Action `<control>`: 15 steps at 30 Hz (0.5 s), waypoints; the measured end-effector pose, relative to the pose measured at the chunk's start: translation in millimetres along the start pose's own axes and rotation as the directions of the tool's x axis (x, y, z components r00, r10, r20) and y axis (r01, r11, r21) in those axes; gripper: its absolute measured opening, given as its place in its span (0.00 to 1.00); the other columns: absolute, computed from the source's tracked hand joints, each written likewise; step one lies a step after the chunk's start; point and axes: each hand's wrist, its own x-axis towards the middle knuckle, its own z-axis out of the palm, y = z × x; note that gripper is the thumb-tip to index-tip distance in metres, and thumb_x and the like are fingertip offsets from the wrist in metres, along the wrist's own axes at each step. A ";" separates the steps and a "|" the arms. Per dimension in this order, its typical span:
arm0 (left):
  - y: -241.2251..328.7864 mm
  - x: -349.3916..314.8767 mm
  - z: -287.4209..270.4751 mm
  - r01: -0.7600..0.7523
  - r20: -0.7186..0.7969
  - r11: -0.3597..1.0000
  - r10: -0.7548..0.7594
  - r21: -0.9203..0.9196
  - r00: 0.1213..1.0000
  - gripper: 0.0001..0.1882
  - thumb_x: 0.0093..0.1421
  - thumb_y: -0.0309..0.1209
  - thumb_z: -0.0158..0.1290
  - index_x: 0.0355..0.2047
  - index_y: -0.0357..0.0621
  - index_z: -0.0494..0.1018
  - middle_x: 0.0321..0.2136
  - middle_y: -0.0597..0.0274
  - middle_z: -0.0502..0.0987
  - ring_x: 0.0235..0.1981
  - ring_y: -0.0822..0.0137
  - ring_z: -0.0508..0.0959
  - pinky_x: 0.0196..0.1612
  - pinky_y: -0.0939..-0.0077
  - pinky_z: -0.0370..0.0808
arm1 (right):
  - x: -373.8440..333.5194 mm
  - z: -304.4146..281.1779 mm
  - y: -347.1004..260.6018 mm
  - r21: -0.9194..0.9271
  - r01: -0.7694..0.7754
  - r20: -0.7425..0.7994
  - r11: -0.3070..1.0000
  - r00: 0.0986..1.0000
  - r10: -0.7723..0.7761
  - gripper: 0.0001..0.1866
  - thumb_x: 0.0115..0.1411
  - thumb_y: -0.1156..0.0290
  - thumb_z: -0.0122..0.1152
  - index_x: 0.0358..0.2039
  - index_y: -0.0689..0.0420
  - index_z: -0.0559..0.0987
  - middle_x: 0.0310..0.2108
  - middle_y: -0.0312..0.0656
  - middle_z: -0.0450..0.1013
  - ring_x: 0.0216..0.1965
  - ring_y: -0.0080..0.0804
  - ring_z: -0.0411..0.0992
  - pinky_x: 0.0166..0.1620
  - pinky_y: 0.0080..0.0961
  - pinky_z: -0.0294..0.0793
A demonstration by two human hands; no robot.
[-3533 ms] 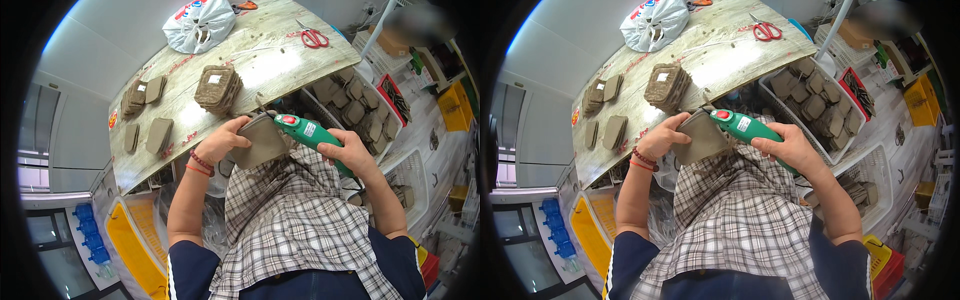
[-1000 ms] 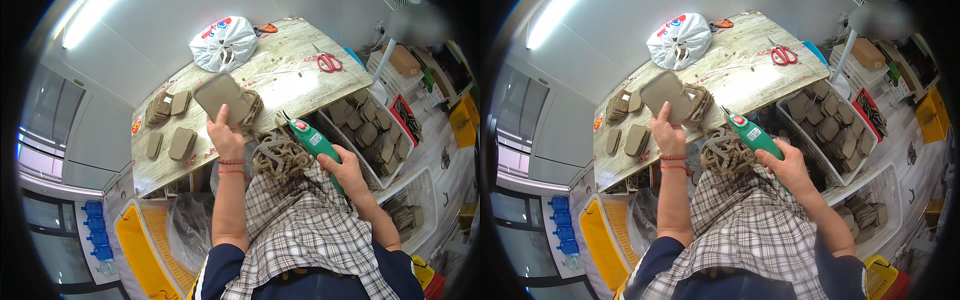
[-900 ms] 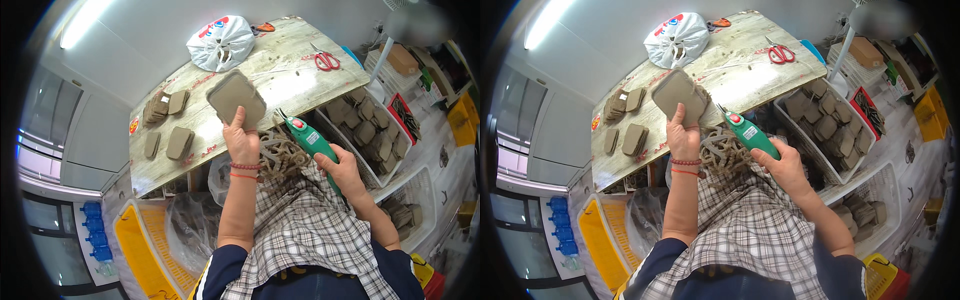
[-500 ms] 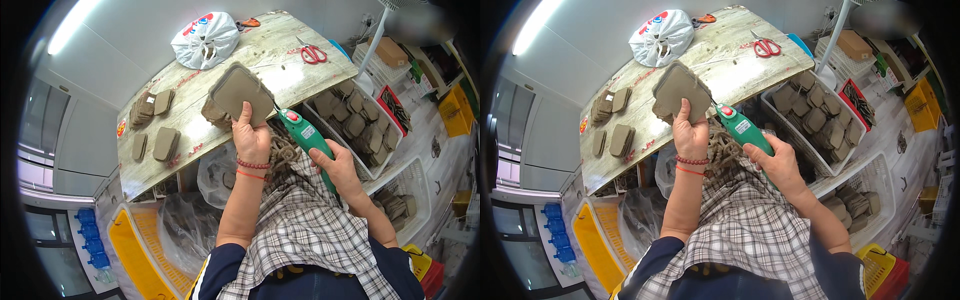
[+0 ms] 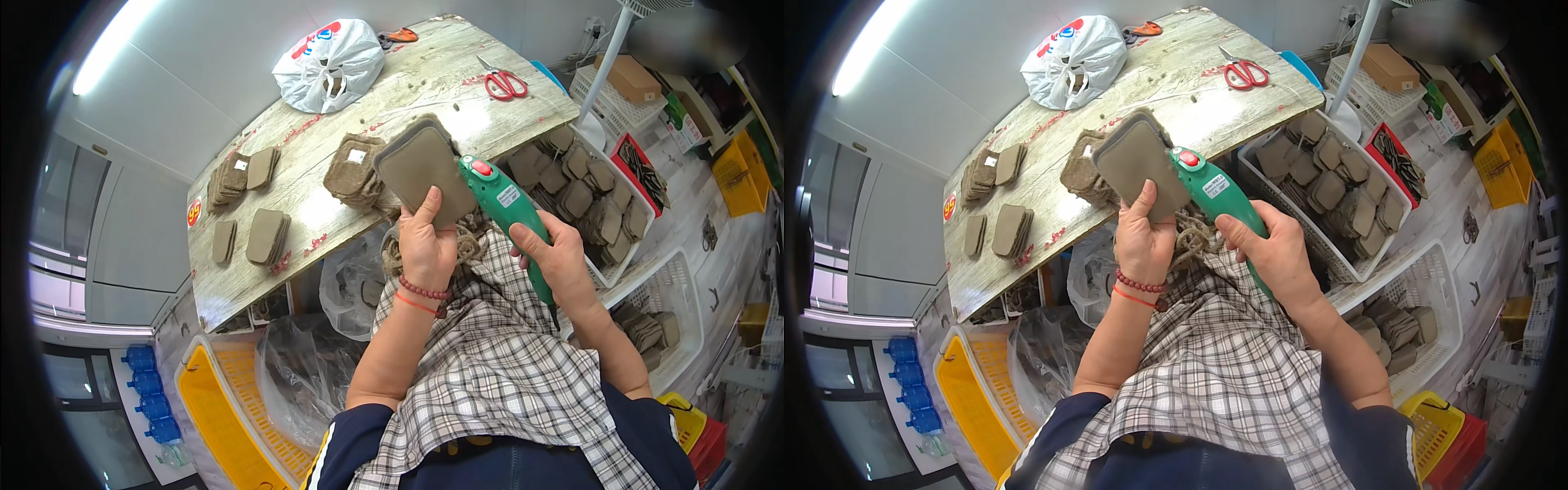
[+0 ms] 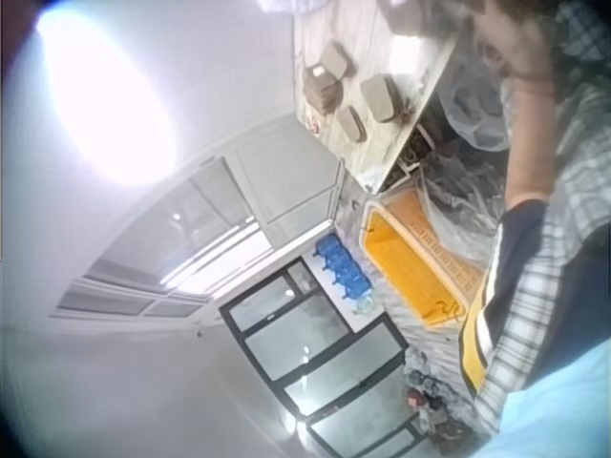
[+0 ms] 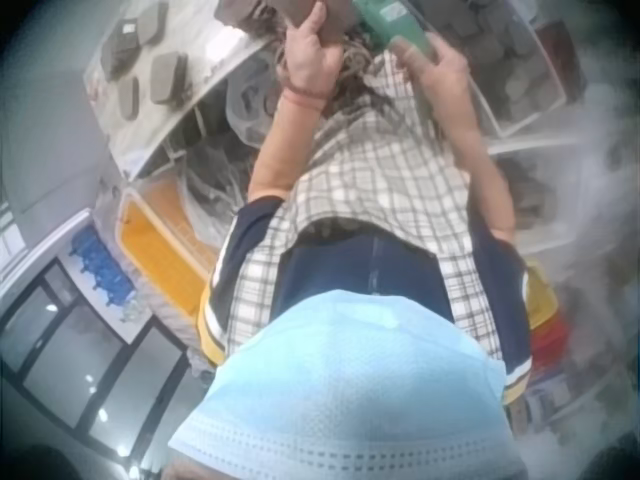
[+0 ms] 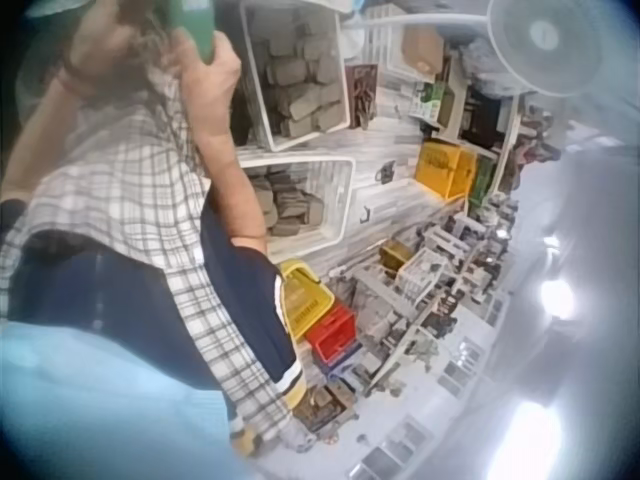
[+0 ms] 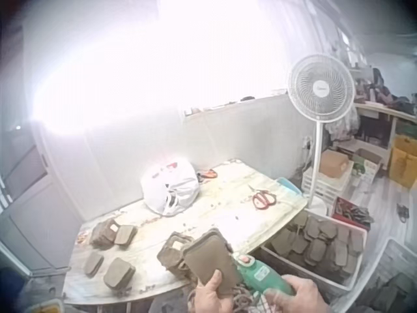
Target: The person uses a green electric trimmer to trim excess fabric from square pads. They pick up each pad from a stack, trim the edges, and place the finished pad into a white basket. The process is repeated for multiple pads.
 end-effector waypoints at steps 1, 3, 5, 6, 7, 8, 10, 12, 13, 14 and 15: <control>-0.5 -1.6 -2.1 0.019 -0.002 1.000 -0.019 0.009 1.000 0.19 0.61 0.20 0.51 0.53 0.41 0.65 0.49 0.60 0.73 0.50 0.63 0.74 0.55 0.67 0.72 | 1.0 -0.5 -0.1 0.006 0.004 0.002 1.000 1.000 -0.004 0.16 0.58 0.58 0.64 0.32 0.61 0.77 0.22 0.33 0.71 0.22 0.16 0.67 0.26 0.15 0.67; -1.6 -4.5 -5.4 0.053 0.003 0.998 -0.053 0.032 0.999 0.19 0.61 0.20 0.51 0.53 0.41 0.65 0.48 0.60 0.73 0.50 0.63 0.74 0.55 0.67 0.72 | 3.0 -2.4 -0.2 0.021 0.011 0.004 1.000 1.000 -0.011 0.16 0.59 0.58 0.63 0.32 0.61 0.77 0.22 0.33 0.71 0.21 0.16 0.67 0.26 0.16 0.67; -0.3 -7.5 -9.1 0.078 0.014 0.995 -0.079 0.055 0.997 0.19 0.61 0.20 0.51 0.53 0.41 0.65 0.48 0.60 0.74 0.49 0.63 0.75 0.54 0.67 0.73 | 4.4 -5.2 -1.9 -0.004 0.009 0.002 1.000 1.000 -0.009 0.17 0.59 0.58 0.63 0.33 0.61 0.77 0.22 0.33 0.71 0.22 0.16 0.67 0.26 0.16 0.67; 1.6 -8.5 -11.2 0.100 0.024 0.992 -0.102 0.076 0.995 0.20 0.61 0.20 0.52 0.53 0.41 0.65 0.48 0.59 0.74 0.49 0.63 0.75 0.53 0.67 0.74 | 4.8 -6.9 -2.9 -0.016 0.007 0.001 1.000 1.000 -0.007 0.17 0.59 0.58 0.63 0.33 0.61 0.77 0.22 0.33 0.71 0.22 0.16 0.67 0.26 0.16 0.68; 4.9 -9.1 -13.6 0.120 0.032 0.988 -0.124 0.097 0.992 0.20 0.60 0.20 0.52 0.53 0.40 0.65 0.47 0.59 0.74 0.48 0.63 0.76 0.52 0.67 0.74 | 5.3 -9.0 -3.7 -0.012 0.008 0.009 1.000 1.000 -0.008 0.17 0.59 0.58 0.63 0.33 0.61 0.77 0.22 0.33 0.71 0.22 0.16 0.67 0.27 0.16 0.68; 8.6 -8.6 -15.8 0.142 0.041 0.983 -0.148 0.120 0.988 0.20 0.60 0.19 0.52 0.53 0.40 0.65 0.47 0.58 0.74 0.48 0.63 0.76 0.51 0.67 0.75 | 5.7 -11.9 -4.0 -0.007 0.010 0.016 1.000 1.000 -0.009 0.17 0.59 0.58 0.64 0.33 0.62 0.77 0.22 0.33 0.71 0.22 0.16 0.67 0.27 0.16 0.68; 19.8 -5.1 -20.6 0.181 0.071 0.965 -0.198 0.190 0.978 0.20 0.59 0.19 0.53 0.52 0.39 0.66 0.47 0.57 0.75 0.46 0.63 0.77 0.50 0.67 0.76 | 4.3 -18.7 -6.9 -0.007 -0.015 0.045 1.000 0.999 0.015 0.17 0.58 0.58 0.64 0.33 0.62 0.77 0.22 0.33 0.71 0.23 0.16 0.67 0.27 0.17 0.68; 32.8 -0.3 -25.1 0.209 0.094 0.940 -0.241 0.268 0.966 0.19 0.59 0.19 0.53 0.51 0.38 0.67 0.45 0.56 0.76 0.44 0.63 0.78 0.48 0.67 0.77 | 0.8 -27.5 -12.2 -0.022 -0.065 0.087 0.998 0.994 0.067 0.18 0.58 0.58 0.64 0.33 0.62 0.77 0.22 0.33 0.71 0.24 0.16 0.68 0.27 0.17 0.68; 39.5 3.2 -27.1 0.217 0.101 0.925 -0.259 0.311 0.961 0.18 0.58 0.19 0.53 0.50 0.38 0.68 0.44 0.56 0.77 0.43 0.63 0.79 0.46 0.67 0.78 | 0.9 -32.4 -10.7 -0.045 -0.069 0.106 0.997 0.992 0.073 0.18 0.58 0.57 0.65 0.34 0.62 0.77 0.22 0.33 0.71 0.24 0.16 0.68 0.27 0.17 0.69; 47.6 5.9 -29.1 0.220 0.106 0.908 -0.273 0.356 0.956 0.17 0.58 0.18 0.53 0.49 0.37 0.68 0.43 0.55 0.77 0.42 0.64 0.79 0.45 0.67 0.79 | 1.6 -37.5 -9.0 -0.066 -0.071 0.130 0.995 0.988 0.079 0.18 0.57 0.57 0.65 0.34 0.62 0.77 0.23 0.33 0.71 0.24 0.16 0.68 0.27 0.17 0.69; 54.4 10.6 -33.1 0.247 0.120 0.884 -0.317 0.396 0.941 0.18 0.57 0.17 0.53 0.49 0.37 0.69 0.43 0.56 0.78 0.41 0.65 0.80 0.45 0.68 0.78 | 1.9 -42.3 -7.7 -0.089 -0.074 0.148 0.993 0.985 0.086 0.18 0.57 0.57 0.65 0.34 0.62 0.77 0.23 0.33 0.71 0.25 0.16 0.68 0.28 0.17 0.69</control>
